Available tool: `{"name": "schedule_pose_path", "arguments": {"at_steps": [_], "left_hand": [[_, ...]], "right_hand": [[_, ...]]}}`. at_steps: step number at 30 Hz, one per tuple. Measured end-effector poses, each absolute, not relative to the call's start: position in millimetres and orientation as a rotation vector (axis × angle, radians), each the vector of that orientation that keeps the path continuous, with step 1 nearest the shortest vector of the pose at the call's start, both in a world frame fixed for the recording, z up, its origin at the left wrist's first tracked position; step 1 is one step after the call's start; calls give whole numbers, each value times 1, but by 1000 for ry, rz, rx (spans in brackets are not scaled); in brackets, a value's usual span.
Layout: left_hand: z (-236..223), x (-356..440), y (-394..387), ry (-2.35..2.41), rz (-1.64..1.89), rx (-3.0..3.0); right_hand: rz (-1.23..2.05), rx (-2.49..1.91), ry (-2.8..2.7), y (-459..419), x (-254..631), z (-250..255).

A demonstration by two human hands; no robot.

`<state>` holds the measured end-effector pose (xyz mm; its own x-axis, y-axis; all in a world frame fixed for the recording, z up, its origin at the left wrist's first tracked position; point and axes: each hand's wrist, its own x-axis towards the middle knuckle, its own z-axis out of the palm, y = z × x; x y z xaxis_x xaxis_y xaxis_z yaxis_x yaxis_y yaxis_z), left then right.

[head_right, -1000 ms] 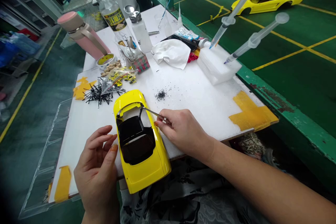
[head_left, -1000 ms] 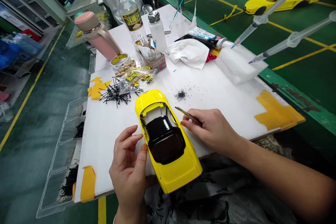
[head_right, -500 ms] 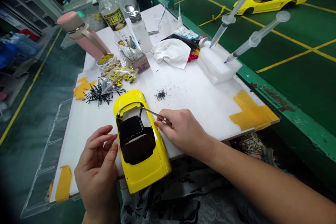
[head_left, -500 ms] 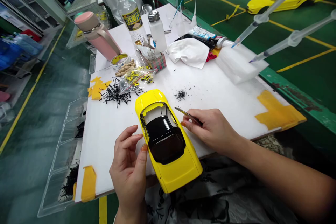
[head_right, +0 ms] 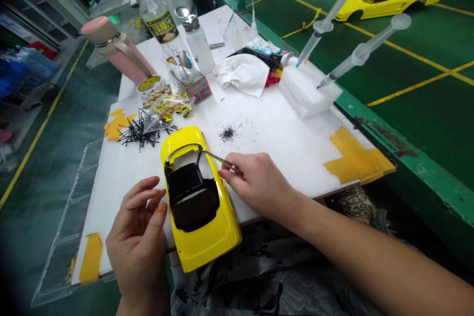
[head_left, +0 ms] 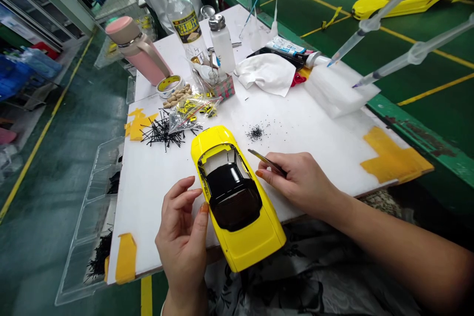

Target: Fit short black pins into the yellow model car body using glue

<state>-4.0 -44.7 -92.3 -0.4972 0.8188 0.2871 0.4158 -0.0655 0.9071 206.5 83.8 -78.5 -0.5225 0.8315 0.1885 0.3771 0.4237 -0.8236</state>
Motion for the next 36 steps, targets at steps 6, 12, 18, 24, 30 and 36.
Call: {"name": "schedule_pose_path", "arguments": {"at_steps": [6,12,18,24,30,36], "left_hand": [[-93,-4,-42,1852,1597,1308],[-97,-4,-48,1798,1670,1240],[-55,-33,-34,1776,1776,1377],[-30,-72,77,2108,633,2191],[-59,-83,156,2226,257,2239],[-51,-85,157,2228,343,2205]], "right_hand": [[1032,-1044,-2090,84,206,-78],[1164,-1132,-1909,86,210,-75],[1247,-1116,-1800,88,218,-77],[1176,-1086,-1873,92,219,-81],[1216,-1109,-1811,93,220,-81],[1274,-1084,-1839,95,217,-81]]}}
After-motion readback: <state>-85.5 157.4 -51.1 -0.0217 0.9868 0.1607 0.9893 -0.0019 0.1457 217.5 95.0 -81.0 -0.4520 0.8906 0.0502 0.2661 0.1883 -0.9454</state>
